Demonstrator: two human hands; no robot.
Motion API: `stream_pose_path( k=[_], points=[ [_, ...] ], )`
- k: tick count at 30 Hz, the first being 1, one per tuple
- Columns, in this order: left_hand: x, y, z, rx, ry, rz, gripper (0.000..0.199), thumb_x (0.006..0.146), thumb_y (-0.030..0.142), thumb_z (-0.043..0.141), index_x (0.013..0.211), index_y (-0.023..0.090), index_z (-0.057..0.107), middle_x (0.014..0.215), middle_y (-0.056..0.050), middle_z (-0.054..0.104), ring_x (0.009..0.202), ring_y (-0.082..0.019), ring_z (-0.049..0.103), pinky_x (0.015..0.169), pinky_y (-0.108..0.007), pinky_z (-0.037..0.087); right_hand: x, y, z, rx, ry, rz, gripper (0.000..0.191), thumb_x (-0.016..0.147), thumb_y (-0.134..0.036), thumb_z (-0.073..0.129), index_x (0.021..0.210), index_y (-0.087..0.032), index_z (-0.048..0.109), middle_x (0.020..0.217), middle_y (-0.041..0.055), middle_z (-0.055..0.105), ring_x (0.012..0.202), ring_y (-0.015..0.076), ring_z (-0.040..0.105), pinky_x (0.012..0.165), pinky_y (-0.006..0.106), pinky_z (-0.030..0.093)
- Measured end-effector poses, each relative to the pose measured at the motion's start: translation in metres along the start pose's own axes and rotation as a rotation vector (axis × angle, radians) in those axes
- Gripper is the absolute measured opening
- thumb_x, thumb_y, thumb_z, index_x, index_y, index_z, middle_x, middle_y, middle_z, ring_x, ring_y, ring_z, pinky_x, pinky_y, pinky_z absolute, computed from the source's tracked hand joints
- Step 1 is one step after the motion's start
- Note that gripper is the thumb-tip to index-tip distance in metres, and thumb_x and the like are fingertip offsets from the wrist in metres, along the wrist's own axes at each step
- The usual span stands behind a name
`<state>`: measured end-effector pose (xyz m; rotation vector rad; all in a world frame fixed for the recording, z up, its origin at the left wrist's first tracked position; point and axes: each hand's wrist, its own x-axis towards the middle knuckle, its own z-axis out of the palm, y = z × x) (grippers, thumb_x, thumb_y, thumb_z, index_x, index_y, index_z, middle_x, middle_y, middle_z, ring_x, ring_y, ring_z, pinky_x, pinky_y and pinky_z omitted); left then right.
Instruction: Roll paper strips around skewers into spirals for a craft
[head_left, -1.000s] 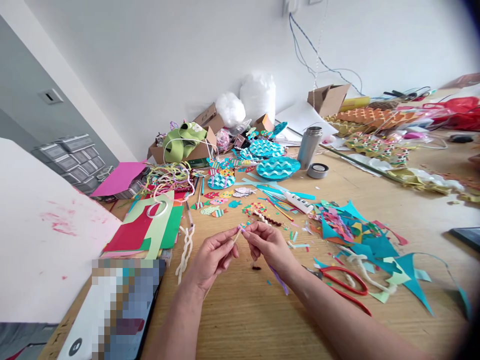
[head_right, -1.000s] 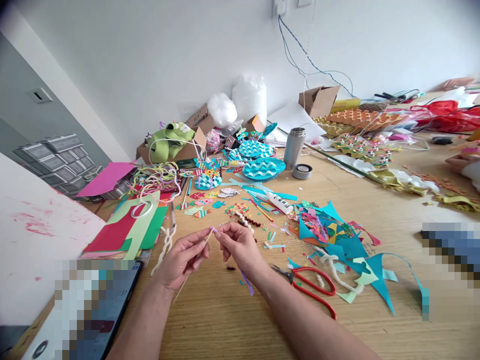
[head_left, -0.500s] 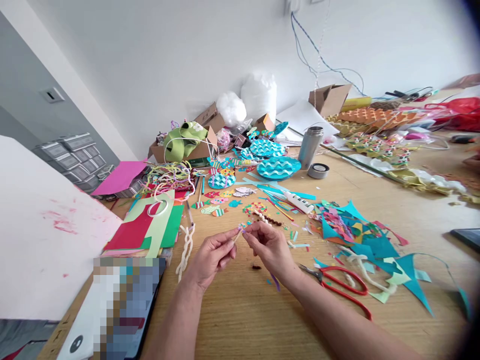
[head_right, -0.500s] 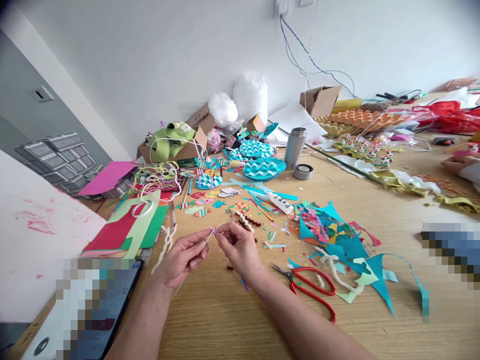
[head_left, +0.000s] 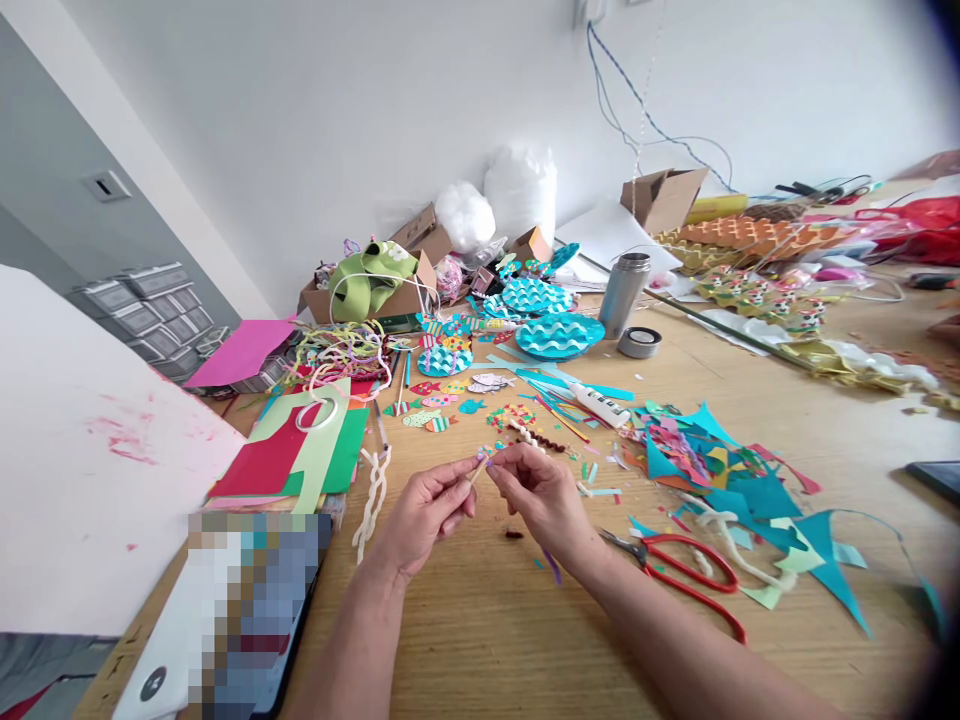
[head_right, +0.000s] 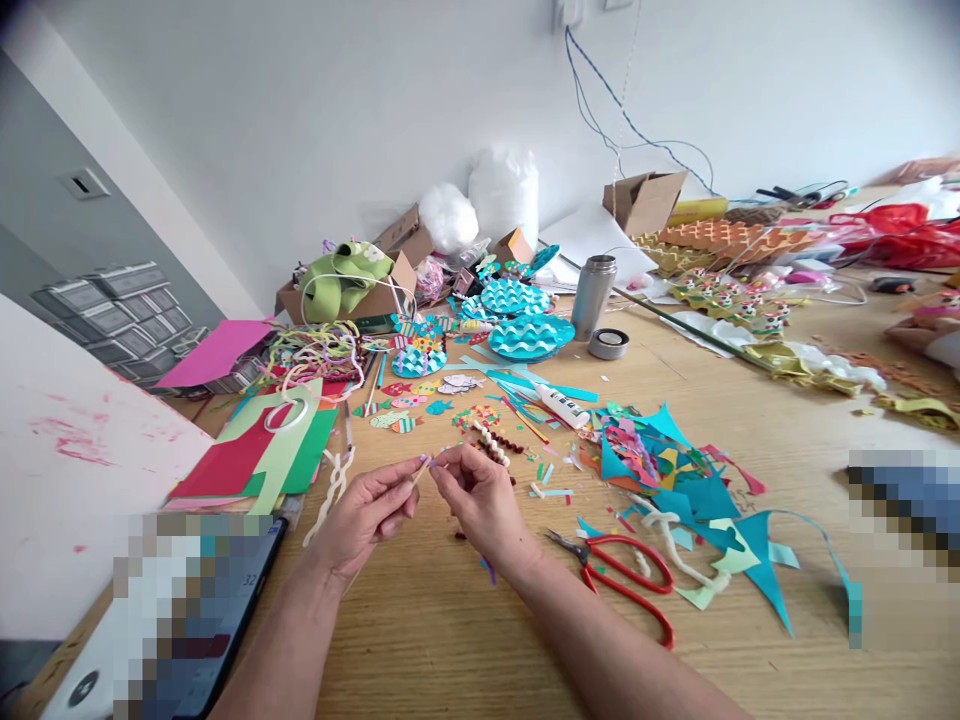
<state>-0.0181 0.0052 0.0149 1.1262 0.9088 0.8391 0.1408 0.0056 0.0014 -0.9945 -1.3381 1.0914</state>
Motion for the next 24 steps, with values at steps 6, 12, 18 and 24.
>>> stream_pose_path(
  k=[6,12,18,24],
  points=[
    [0.0,0.0,0.001,0.004,0.015,0.025,0.042,0.078,0.033,0.058,0.117,0.019,0.057,0.063,0.002,0.049,0.044,-0.002,0.03,0.04,-0.019,0.012,0.0,-0.001,0.0,0.002,-0.005,0.006,0.015,0.079,-0.032,0.057,0.077,-0.017,0.056,0.048,-0.007,0.039,0.042,0.0071,0.036,0.039,0.018,0.034],
    [0.001,0.0,0.004,0.03,0.043,0.038,0.043,0.077,0.036,0.058,0.116,0.02,0.058,0.064,0.002,0.049,0.043,-0.002,0.03,0.04,-0.019,0.013,0.001,0.002,0.0,0.013,-0.009,0.007,0.016,0.079,-0.033,0.057,0.077,-0.017,0.056,0.048,-0.0071,0.039,0.041,0.007,0.036,0.039,0.018,0.034],
    [0.002,-0.003,0.003,0.159,0.055,0.125,0.039,0.082,0.033,0.052,0.117,0.017,0.057,0.063,0.002,0.047,0.045,-0.003,0.03,0.041,-0.019,0.018,-0.001,0.002,0.001,0.027,-0.019,0.017,0.017,0.08,-0.033,0.056,0.078,-0.016,0.055,0.05,-0.0069,0.04,0.042,0.0065,0.038,0.039,0.017,0.035],
    [0.006,-0.01,0.006,0.67,0.156,0.43,0.035,0.087,0.02,0.04,0.118,0.018,0.057,0.065,0.0,0.047,0.061,-0.009,0.044,0.058,-0.022,0.038,-0.001,0.0,-0.001,0.021,-0.005,0.09,0.022,0.08,-0.037,0.055,0.075,-0.016,0.053,0.054,-0.0048,0.047,0.041,0.0062,0.043,0.038,0.017,0.037]
  ],
)
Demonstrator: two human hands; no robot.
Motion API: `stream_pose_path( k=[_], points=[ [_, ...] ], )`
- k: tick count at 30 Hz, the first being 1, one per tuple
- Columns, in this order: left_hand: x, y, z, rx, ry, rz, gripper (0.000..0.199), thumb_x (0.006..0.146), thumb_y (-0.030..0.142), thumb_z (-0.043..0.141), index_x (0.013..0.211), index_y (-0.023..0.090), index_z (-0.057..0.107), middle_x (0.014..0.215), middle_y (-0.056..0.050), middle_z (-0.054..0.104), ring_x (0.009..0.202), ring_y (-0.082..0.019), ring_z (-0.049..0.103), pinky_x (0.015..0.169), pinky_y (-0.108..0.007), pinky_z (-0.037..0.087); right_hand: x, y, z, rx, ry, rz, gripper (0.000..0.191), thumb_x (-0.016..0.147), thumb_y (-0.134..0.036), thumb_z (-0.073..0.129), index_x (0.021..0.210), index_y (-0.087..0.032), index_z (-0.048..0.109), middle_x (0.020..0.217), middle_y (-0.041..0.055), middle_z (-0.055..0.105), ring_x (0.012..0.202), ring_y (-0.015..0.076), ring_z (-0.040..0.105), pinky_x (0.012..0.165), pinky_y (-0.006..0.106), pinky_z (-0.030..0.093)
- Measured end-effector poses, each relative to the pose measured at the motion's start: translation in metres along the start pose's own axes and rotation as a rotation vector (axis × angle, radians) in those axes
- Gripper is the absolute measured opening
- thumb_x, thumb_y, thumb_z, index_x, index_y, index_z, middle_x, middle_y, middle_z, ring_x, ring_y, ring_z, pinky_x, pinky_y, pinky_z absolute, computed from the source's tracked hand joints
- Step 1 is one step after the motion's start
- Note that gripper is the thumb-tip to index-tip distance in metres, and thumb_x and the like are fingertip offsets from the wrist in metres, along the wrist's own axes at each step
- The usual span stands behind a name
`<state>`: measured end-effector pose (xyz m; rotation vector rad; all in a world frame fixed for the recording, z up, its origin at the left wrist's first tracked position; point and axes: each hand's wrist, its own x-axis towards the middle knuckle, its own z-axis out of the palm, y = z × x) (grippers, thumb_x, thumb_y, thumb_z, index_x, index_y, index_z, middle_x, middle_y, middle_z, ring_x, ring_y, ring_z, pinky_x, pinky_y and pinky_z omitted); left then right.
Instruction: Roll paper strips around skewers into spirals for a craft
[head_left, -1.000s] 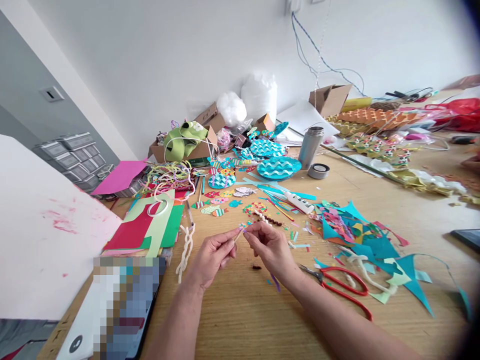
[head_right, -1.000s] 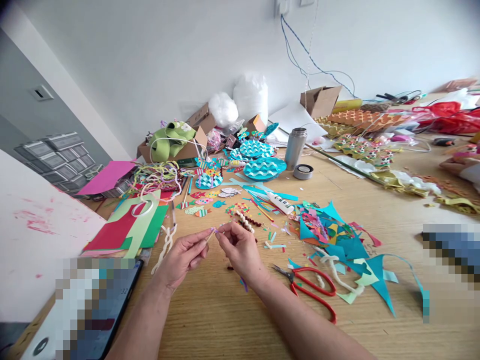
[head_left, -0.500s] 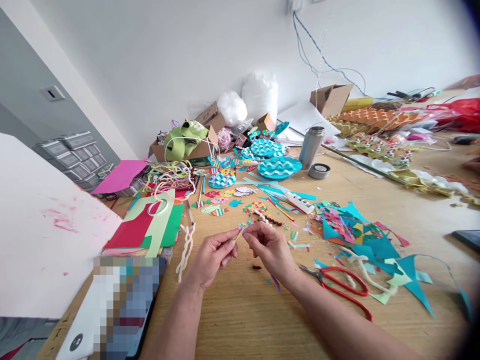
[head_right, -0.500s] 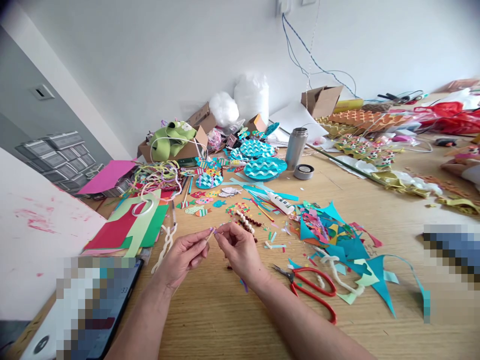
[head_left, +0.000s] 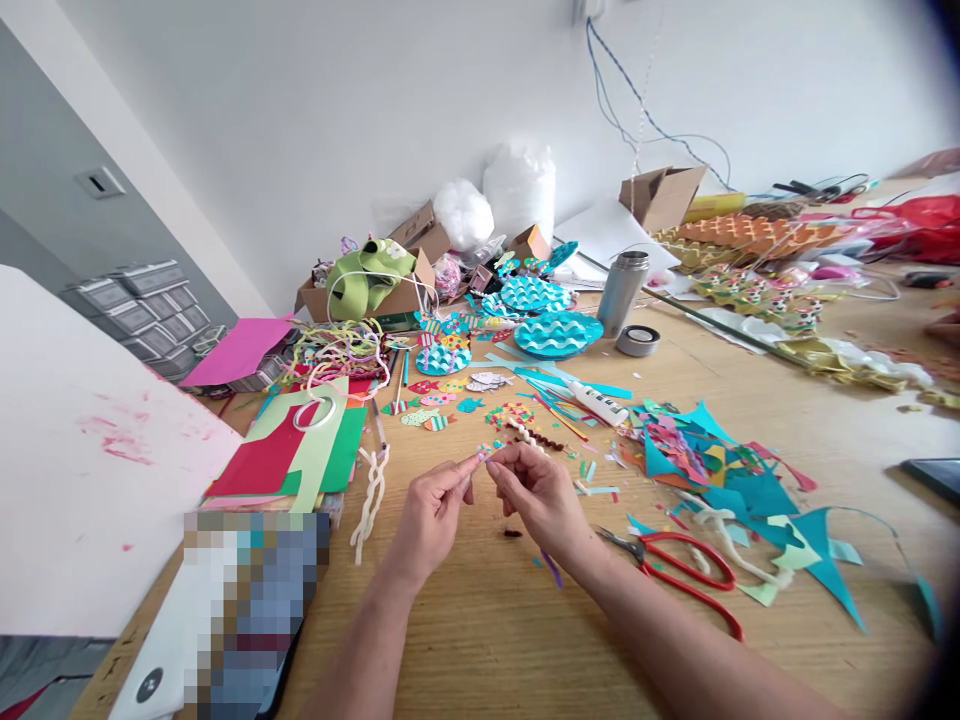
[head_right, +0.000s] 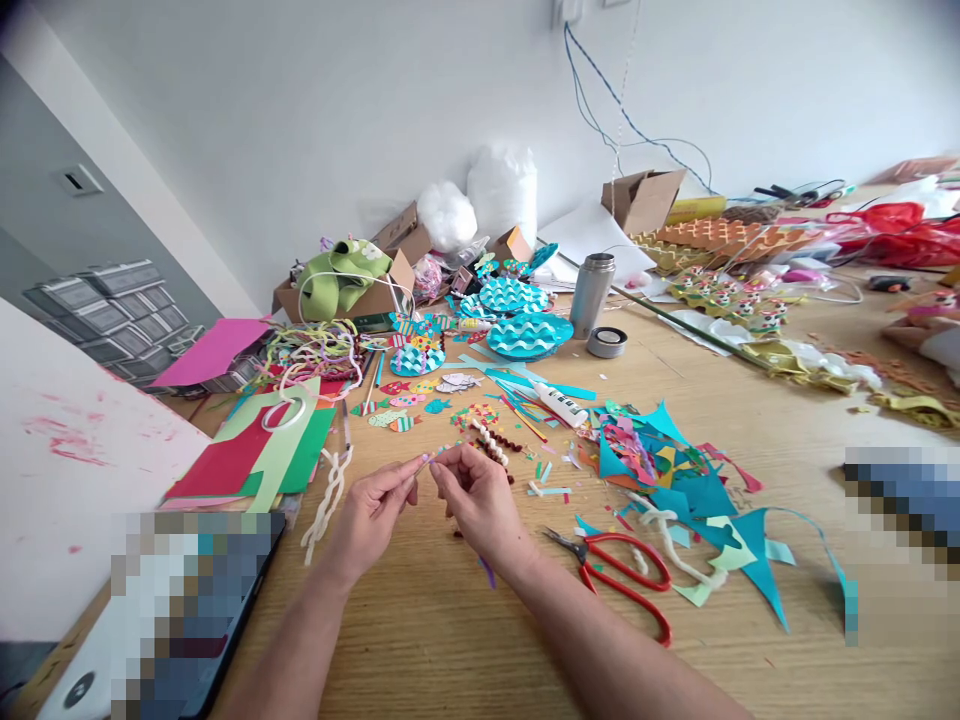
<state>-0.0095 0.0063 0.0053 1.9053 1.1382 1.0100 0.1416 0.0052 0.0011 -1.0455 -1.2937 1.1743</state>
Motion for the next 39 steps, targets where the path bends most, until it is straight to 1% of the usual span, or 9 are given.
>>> stream_pose_path(
  k=[3,8,13,17,21,28,30,34,39],
  points=[
    [-0.002,-0.002,0.005,0.273,0.043,0.134,0.044,0.086,0.008,0.033,0.124,0.019,0.051,0.072,-0.003,0.05,0.068,-0.012,0.047,0.065,-0.024,0.04,0.002,0.001,0.0,0.055,0.008,0.035,0.028,0.078,-0.042,0.056,0.071,-0.016,0.051,0.053,-0.0046,0.048,0.039,0.0061,0.043,0.037,0.018,0.037],
    [-0.007,0.001,0.01,0.557,0.037,0.17,0.053,0.084,0.003,0.029,0.132,0.021,0.04,0.08,-0.006,0.053,0.073,-0.015,0.05,0.066,-0.026,0.042,0.004,0.002,0.002,0.199,0.004,0.096,0.036,0.072,-0.051,0.06,0.068,-0.016,0.051,0.052,-0.0044,0.049,0.038,0.0059,0.043,0.037,0.019,0.04],
    [-0.01,0.004,0.011,0.684,0.038,0.172,0.053,0.084,0.004,0.03,0.132,0.023,0.039,0.079,-0.005,0.052,0.074,-0.016,0.052,0.065,-0.026,0.043,0.004,0.0,0.003,0.251,0.013,0.136,0.041,0.067,-0.054,0.063,0.067,-0.016,0.049,0.049,-0.0053,0.048,0.037,0.0059,0.042,0.036,0.019,0.039],
    [-0.01,0.004,0.012,0.692,0.031,0.153,0.054,0.083,0.004,0.03,0.132,0.023,0.04,0.08,-0.005,0.052,0.073,-0.016,0.052,0.064,-0.026,0.042,0.005,-0.001,0.003,0.285,-0.003,0.155,0.04,0.067,-0.053,0.064,0.067,-0.016,0.049,0.048,-0.0061,0.048,0.036,0.0053,0.042,0.036,0.018,0.039],
    [-0.008,0.004,0.011,0.543,0.033,0.122,0.052,0.083,0.004,0.029,0.13,0.021,0.044,0.08,-0.006,0.053,0.072,-0.016,0.051,0.066,-0.026,0.041,0.005,0.0,0.003,0.301,-0.014,0.165,0.038,0.066,-0.05,0.066,0.066,-0.017,0.048,0.048,-0.0071,0.047,0.035,0.0045,0.04,0.036,0.018,0.039],
    [-0.002,0.006,0.01,0.08,0.064,0.004,0.036,0.084,0.016,0.039,0.111,0.019,0.062,0.064,-0.002,0.051,0.064,-0.014,0.047,0.063,-0.024,0.039,0.004,0.004,0.004,0.193,0.012,0.121,0.038,0.07,-0.053,0.061,0.069,-0.017,0.047,0.047,-0.0078,0.043,0.035,0.0048,0.038,0.035,0.018,0.037],
    [-0.001,0.006,0.01,-0.07,0.069,-0.087,0.031,0.084,0.022,0.044,0.105,0.017,0.065,0.062,-0.001,0.05,0.059,-0.012,0.046,0.06,-0.023,0.039,0.004,0.005,0.003,0.16,0.013,0.11,0.037,0.072,-0.053,0.059,0.07,-0.017,0.047,0.047,-0.0078,0.042,0.035,0.005,0.038,0.035,0.018,0.036],
    [0.001,0.01,0.008,-0.397,0.033,-0.357,0.031,0.076,0.036,0.057,0.093,0.011,0.066,0.064,-0.002,0.056,0.048,-0.008,0.045,0.041,-0.019,0.035,0.004,0.005,0.003,0.137,-0.033,0.078,0.036,0.074,-0.052,0.057,0.072,-0.017,0.048,0.051,-0.0065,0.044,0.037,0.0051,0.039,0.036,0.018,0.037],
    [0.003,0.015,0.002,-0.692,0.079,-0.536,0.031,0.064,0.04,0.069,0.075,0.011,0.06,0.065,-0.002,0.061,0.042,-0.006,0.047,0.033,-0.017,0.029,0.0,0.002,0.005,0.15,-0.118,0.08,0.035,0.072,-0.049,0.061,0.073,-0.017,0.049,0.053,-0.006,0.047,0.038,0.0052,0.04,0.036,0.018,0.036]
  ],
)
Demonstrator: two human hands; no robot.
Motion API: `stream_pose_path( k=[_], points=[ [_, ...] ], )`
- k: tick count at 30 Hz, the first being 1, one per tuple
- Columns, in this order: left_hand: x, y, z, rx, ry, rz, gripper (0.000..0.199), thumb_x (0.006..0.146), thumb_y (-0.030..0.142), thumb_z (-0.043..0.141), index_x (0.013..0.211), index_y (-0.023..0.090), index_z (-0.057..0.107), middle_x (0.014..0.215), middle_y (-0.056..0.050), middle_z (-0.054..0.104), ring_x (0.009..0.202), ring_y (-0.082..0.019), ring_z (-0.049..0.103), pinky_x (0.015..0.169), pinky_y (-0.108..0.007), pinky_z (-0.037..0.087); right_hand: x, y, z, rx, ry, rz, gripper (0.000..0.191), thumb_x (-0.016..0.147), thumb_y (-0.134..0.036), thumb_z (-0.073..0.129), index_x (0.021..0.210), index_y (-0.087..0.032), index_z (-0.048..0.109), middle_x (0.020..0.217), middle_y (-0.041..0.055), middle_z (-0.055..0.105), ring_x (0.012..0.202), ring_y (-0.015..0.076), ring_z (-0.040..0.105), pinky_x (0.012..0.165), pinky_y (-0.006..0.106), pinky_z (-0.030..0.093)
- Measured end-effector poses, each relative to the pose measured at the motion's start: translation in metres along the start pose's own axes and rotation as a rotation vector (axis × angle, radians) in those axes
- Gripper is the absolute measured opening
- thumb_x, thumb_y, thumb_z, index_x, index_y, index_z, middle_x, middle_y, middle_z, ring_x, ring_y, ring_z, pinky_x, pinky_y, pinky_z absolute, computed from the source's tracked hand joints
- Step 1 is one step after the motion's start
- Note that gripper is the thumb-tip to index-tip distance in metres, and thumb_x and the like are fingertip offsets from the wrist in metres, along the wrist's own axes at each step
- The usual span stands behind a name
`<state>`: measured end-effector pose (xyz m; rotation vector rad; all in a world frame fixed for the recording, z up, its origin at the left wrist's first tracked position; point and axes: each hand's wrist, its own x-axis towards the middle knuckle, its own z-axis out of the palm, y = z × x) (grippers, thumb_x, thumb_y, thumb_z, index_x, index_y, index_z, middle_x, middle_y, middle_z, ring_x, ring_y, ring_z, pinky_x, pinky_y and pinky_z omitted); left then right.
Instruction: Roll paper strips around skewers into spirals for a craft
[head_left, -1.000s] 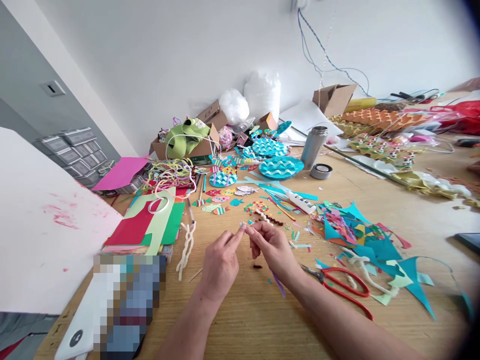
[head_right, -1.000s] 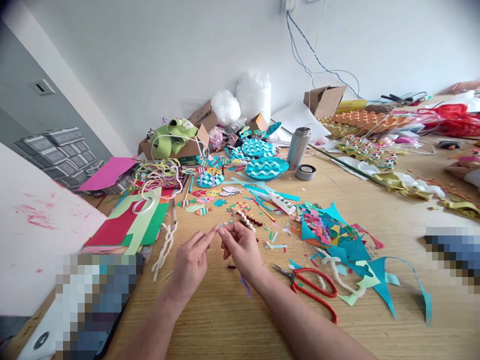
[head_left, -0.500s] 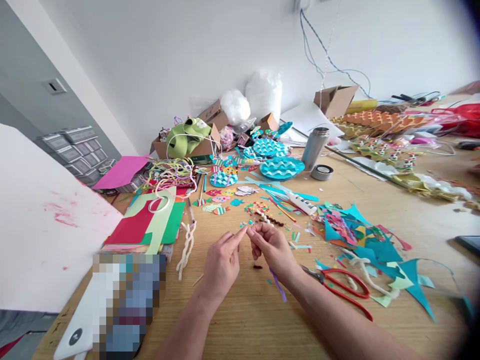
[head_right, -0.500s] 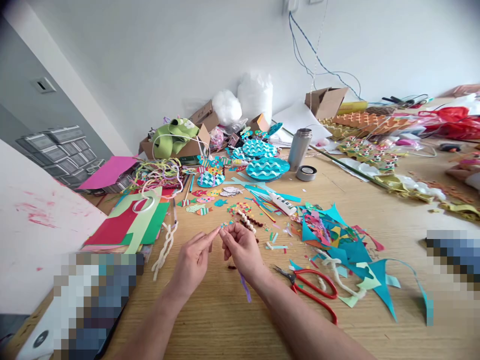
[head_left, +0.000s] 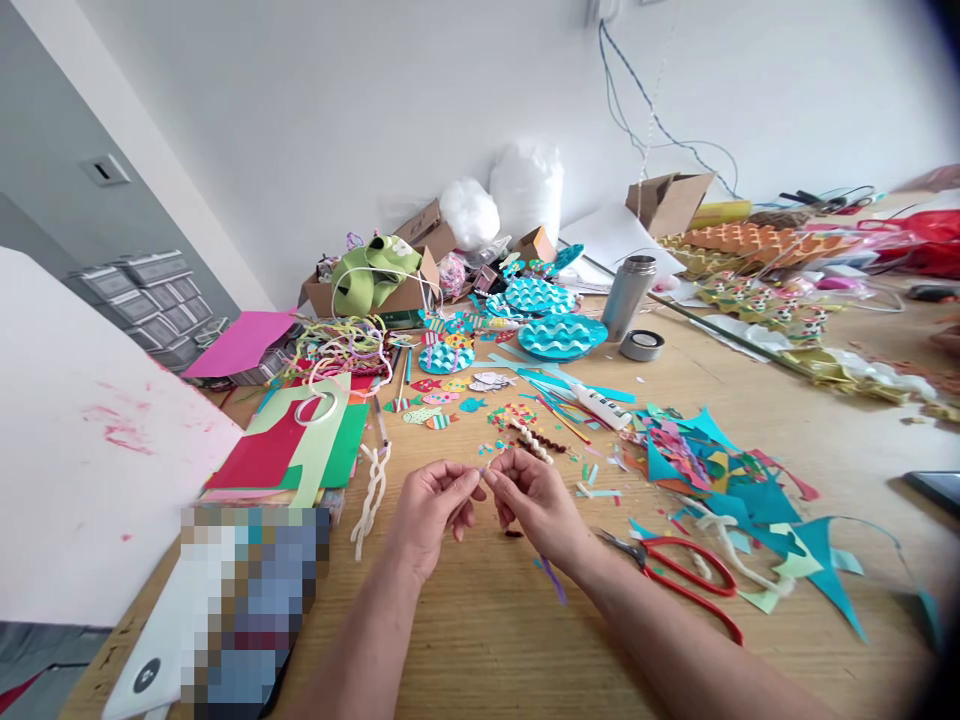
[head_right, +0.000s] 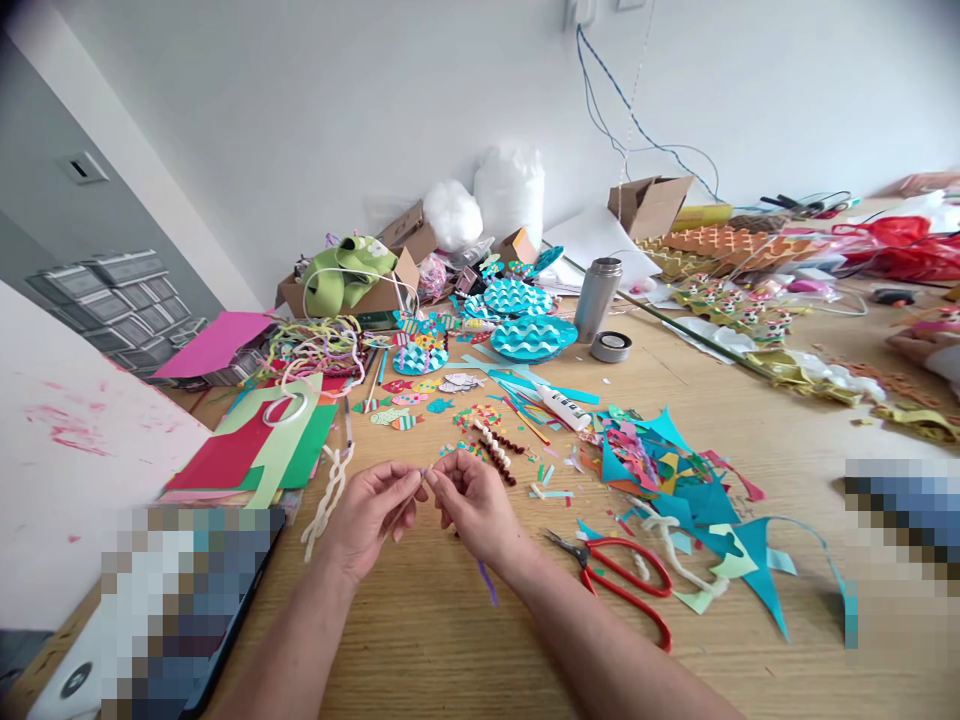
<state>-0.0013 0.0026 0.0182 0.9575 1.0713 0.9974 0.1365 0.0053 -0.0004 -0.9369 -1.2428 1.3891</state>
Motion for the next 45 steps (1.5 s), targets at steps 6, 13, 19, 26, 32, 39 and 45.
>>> stream_pose_path(
  k=[6,13,19,26,32,39,45],
  points=[
    [0.001,0.0,-0.006,-0.09,-0.038,-0.125,0.026,0.061,0.033,0.071,0.066,0.013,0.054,0.056,0.003,0.057,0.033,-0.002,0.039,0.03,-0.016,0.016,-0.001,-0.006,-0.001,0.055,-0.094,0.061,0.033,0.072,-0.047,0.062,0.071,-0.016,0.049,0.048,-0.0066,0.048,0.036,0.0056,0.041,0.038,0.018,0.036],
    [0.001,0.001,-0.008,-0.137,-0.063,-0.145,0.024,0.061,0.031,0.071,0.064,0.014,0.054,0.053,0.004,0.054,0.032,-0.001,0.035,0.032,-0.017,0.01,-0.001,-0.008,-0.002,0.128,-0.134,0.111,0.035,0.073,-0.049,0.06,0.071,-0.015,0.052,0.05,-0.0056,0.051,0.037,0.006,0.044,0.04,0.019,0.038],
    [0.0,0.001,-0.006,-0.159,-0.078,-0.15,0.024,0.061,0.03,0.071,0.063,0.013,0.054,0.053,0.004,0.052,0.032,0.0,0.034,0.033,-0.018,0.009,-0.001,-0.006,-0.002,0.117,-0.114,0.108,0.035,0.07,-0.048,0.064,0.072,-0.016,0.052,0.049,-0.0061,0.051,0.036,0.0055,0.042,0.038,0.018,0.037],
    [0.0,0.0,-0.004,-0.17,-0.071,-0.151,0.024,0.062,0.029,0.07,0.063,0.013,0.053,0.052,0.004,0.052,0.032,0.0,0.034,0.034,-0.018,0.009,-0.002,-0.006,0.0,0.11,-0.101,0.088,0.032,0.073,-0.045,0.063,0.073,-0.015,0.05,0.05,-0.0065,0.049,0.037,0.0049,0.041,0.038,0.017,0.036],
    [-0.002,0.001,0.002,-0.109,-0.018,-0.081,0.024,0.063,0.03,0.07,0.07,0.013,0.055,0.053,0.004,0.054,0.031,-0.001,0.035,0.032,-0.017,0.01,-0.003,-0.002,0.001,0.105,-0.062,0.068,0.032,0.074,-0.046,0.061,0.073,-0.016,0.048,0.048,-0.0078,0.047,0.036,0.0049,0.039,0.037,0.018,0.036],
    [-0.003,0.0,0.002,-0.043,0.065,-0.036,0.027,0.063,0.034,0.07,0.078,0.012,0.063,0.057,0.002,0.058,0.034,-0.001,0.038,0.032,-0.015,0.012,0.0,-0.002,0.0,0.096,-0.06,0.075,0.034,0.072,-0.047,0.063,0.072,-0.015,0.051,0.051,-0.0056,0.05,0.038,0.0055,0.043,0.038,0.018,0.039],
    [-0.003,0.002,0.0,-0.025,0.128,-0.017,0.028,0.061,0.036,0.071,0.074,0.013,0.064,0.057,0.001,0.059,0.034,-0.002,0.038,0.031,-0.015,0.013,-0.001,-0.008,-0.002,0.144,-0.122,0.128,0.035,0.076,-0.049,0.057,0.07,-0.015,0.052,0.053,-0.0037,0.053,0.037,0.0055,0.045,0.039,0.019,0.039]
  ],
)
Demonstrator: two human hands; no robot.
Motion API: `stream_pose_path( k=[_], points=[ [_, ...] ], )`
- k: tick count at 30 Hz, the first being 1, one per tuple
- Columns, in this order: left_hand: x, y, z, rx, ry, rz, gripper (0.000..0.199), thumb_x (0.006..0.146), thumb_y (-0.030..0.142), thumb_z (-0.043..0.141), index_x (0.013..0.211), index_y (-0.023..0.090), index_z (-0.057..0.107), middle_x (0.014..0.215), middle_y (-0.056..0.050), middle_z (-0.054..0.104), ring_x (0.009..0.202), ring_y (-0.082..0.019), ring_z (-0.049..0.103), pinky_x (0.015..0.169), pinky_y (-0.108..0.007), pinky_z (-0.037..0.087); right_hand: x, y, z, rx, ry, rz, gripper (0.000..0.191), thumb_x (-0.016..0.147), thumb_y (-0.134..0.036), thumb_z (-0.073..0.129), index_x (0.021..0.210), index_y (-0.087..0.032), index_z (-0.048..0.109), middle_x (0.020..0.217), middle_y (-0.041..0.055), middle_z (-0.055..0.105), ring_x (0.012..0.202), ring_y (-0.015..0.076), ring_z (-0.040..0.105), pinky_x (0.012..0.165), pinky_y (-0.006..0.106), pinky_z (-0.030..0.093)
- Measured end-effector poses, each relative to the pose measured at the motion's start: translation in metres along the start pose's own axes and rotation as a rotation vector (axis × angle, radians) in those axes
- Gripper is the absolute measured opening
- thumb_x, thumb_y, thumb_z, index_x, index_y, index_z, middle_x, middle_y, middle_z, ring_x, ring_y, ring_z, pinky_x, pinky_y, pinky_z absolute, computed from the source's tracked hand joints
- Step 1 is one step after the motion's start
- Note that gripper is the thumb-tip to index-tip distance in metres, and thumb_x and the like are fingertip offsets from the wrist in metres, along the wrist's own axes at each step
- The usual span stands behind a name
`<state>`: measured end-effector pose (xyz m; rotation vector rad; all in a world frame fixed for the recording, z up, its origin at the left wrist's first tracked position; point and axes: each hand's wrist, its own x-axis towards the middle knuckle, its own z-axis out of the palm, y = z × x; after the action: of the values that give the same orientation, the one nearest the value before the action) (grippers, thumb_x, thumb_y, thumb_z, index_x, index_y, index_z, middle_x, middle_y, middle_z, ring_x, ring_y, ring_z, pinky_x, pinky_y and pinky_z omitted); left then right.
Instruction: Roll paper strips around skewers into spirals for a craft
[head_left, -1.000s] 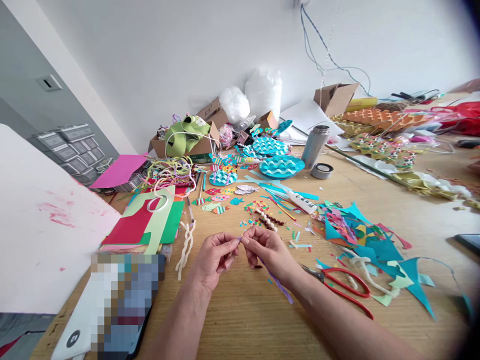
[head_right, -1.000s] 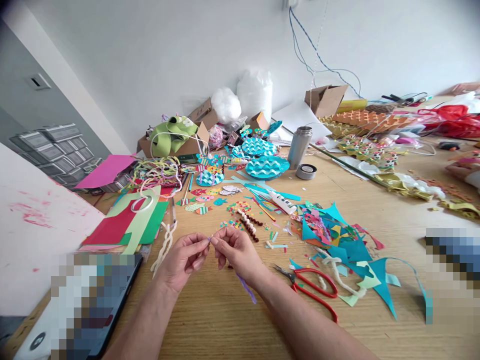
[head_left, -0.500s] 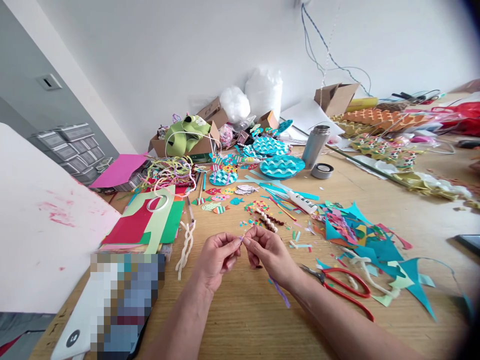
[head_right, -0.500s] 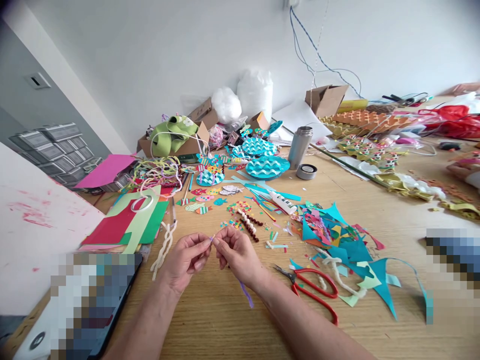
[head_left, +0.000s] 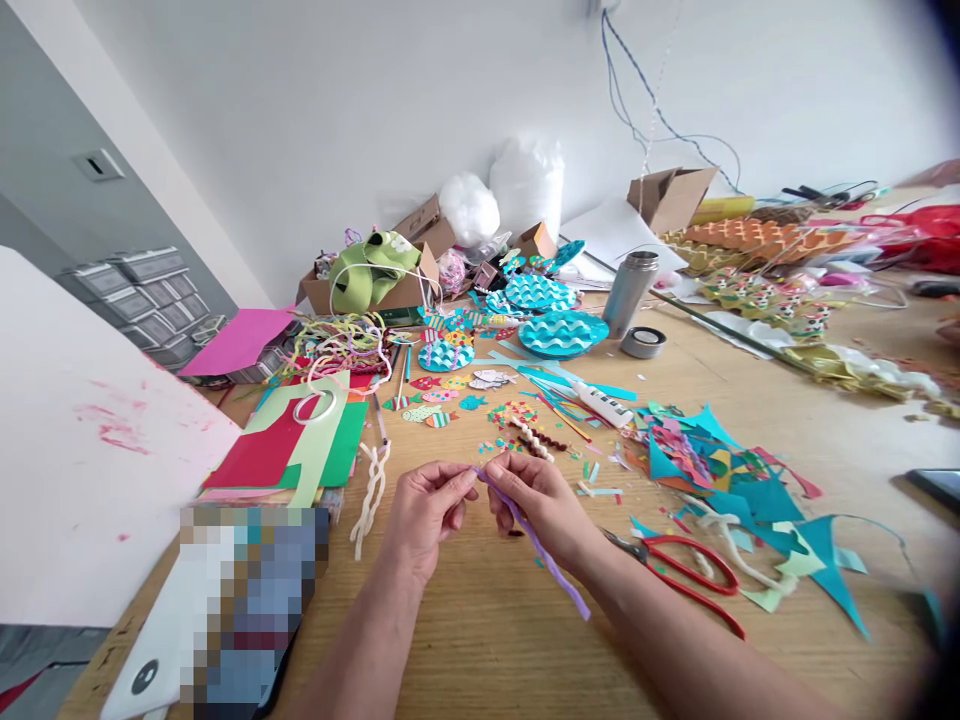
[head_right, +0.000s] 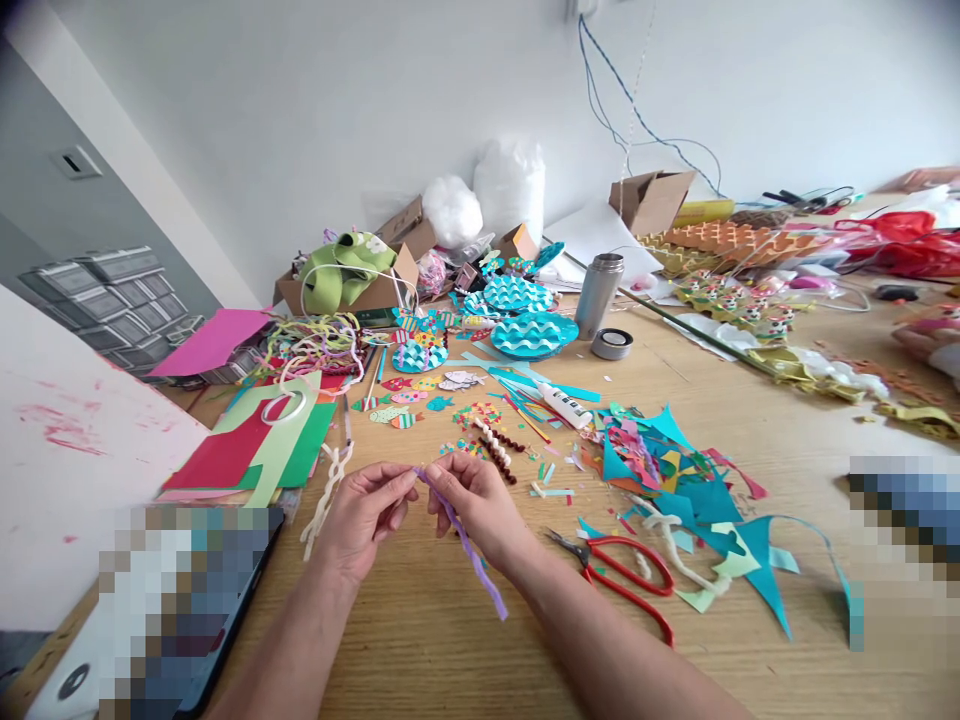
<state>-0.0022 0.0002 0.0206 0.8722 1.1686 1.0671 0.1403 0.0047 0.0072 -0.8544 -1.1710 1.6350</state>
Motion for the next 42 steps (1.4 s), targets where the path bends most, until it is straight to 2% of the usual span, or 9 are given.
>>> stream_pose_path(
  k=[5,12,16,19,22,26,34,38,42],
  points=[
    [-0.001,0.001,0.001,0.009,0.034,0.04,0.025,0.061,0.035,0.071,0.07,0.013,0.064,0.057,0.002,0.058,0.034,-0.001,0.036,0.031,-0.015,0.013,-0.001,-0.003,-0.001,0.01,-0.049,0.092,0.033,0.071,-0.046,0.064,0.071,-0.015,0.054,0.049,-0.0042,0.053,0.034,0.0058,0.043,0.035,0.019,0.038],
    [-0.003,0.002,0.003,0.05,0.082,0.105,0.022,0.062,0.033,0.071,0.067,0.012,0.063,0.05,0.004,0.055,0.035,-0.001,0.036,0.034,-0.016,0.019,-0.003,-0.006,0.0,-0.008,-0.062,0.065,0.03,0.07,-0.043,0.065,0.069,-0.016,0.053,0.046,-0.0054,0.052,0.033,0.0061,0.044,0.035,0.019,0.039],
    [0.0,0.002,-0.002,-0.033,0.053,0.057,0.023,0.061,0.033,0.071,0.067,0.012,0.063,0.053,0.003,0.058,0.033,-0.001,0.036,0.033,-0.016,0.015,-0.003,-0.004,0.0,-0.094,-0.071,0.026,0.038,0.083,-0.048,0.047,0.068,-0.014,0.055,0.049,-0.001,0.055,0.037,0.008,0.048,0.038,0.02,0.04],
    [0.003,0.002,-0.008,-0.15,-0.028,-0.029,0.022,0.06,0.03,0.072,0.068,0.012,0.062,0.054,0.002,0.059,0.032,-0.001,0.036,0.033,-0.016,0.012,-0.003,0.0,-0.002,-0.292,0.051,-0.16,0.032,0.086,-0.042,0.044,0.081,-0.015,0.059,0.059,0.0015,0.057,0.048,0.0103,0.053,0.046,0.023,0.045],
    [0.004,0.002,-0.01,-0.213,-0.092,-0.073,0.021,0.06,0.028,0.072,0.066,0.012,0.061,0.054,0.001,0.059,0.032,-0.001,0.037,0.032,-0.016,0.011,-0.003,0.002,-0.004,-0.606,0.165,-0.486,0.017,0.084,-0.027,0.052,0.097,-0.019,0.061,0.077,0.0044,0.06,0.066,0.0137,0.056,0.06,0.027,0.048],
    [0.003,0.002,-0.009,-0.213,-0.106,-0.084,0.022,0.06,0.029,0.073,0.064,0.012,0.059,0.052,0.001,0.058,0.031,-0.001,0.035,0.032,-0.017,0.01,-0.006,0.0,-0.005,-0.826,0.148,-0.774,0.024,0.082,-0.014,0.054,0.103,-0.024,0.061,0.087,0.0056,0.057,0.081,0.0164,0.055,0.07,0.03,0.047],
    [0.0,0.002,-0.003,-0.062,-0.025,-0.034,0.026,0.058,0.034,0.073,0.064,0.011,0.061,0.052,0.0,0.058,0.032,-0.001,0.033,0.033,-0.016,0.012,-0.007,0.001,-0.008,-1.006,0.108,-0.88,0.019,0.082,-0.01,0.053,0.093,-0.022,0.063,0.082,0.0048,0.055,0.074,0.0152,0.051,0.065,0.03,0.043],
    [-0.002,-0.001,0.002,0.124,0.044,0.119,0.026,0.06,0.036,0.071,0.063,0.012,0.062,0.048,0.002,0.053,0.037,-0.004,0.035,0.037,-0.018,0.023,-0.004,0.0,-0.011,-1.027,0.063,-0.9,0.02,0.083,-0.01,0.051,0.093,-0.023,0.064,0.08,0.0044,0.057,0.073,0.0153,0.049,0.067,0.031,0.041],
    [-0.004,-0.004,0.005,0.315,0.049,0.275,0.016,0.064,0.031,0.067,0.064,0.015,0.065,0.056,-0.001,0.059,0.048,-0.01,0.048,0.047,-0.021,0.035,-0.002,-0.005,-0.011,-0.969,0.028,-0.853,0.019,0.084,-0.013,0.051,0.09,-0.024,0.065,0.078,0.0044,0.058,0.076,0.0168,0.048,0.069,0.033,0.041]
  ],
)
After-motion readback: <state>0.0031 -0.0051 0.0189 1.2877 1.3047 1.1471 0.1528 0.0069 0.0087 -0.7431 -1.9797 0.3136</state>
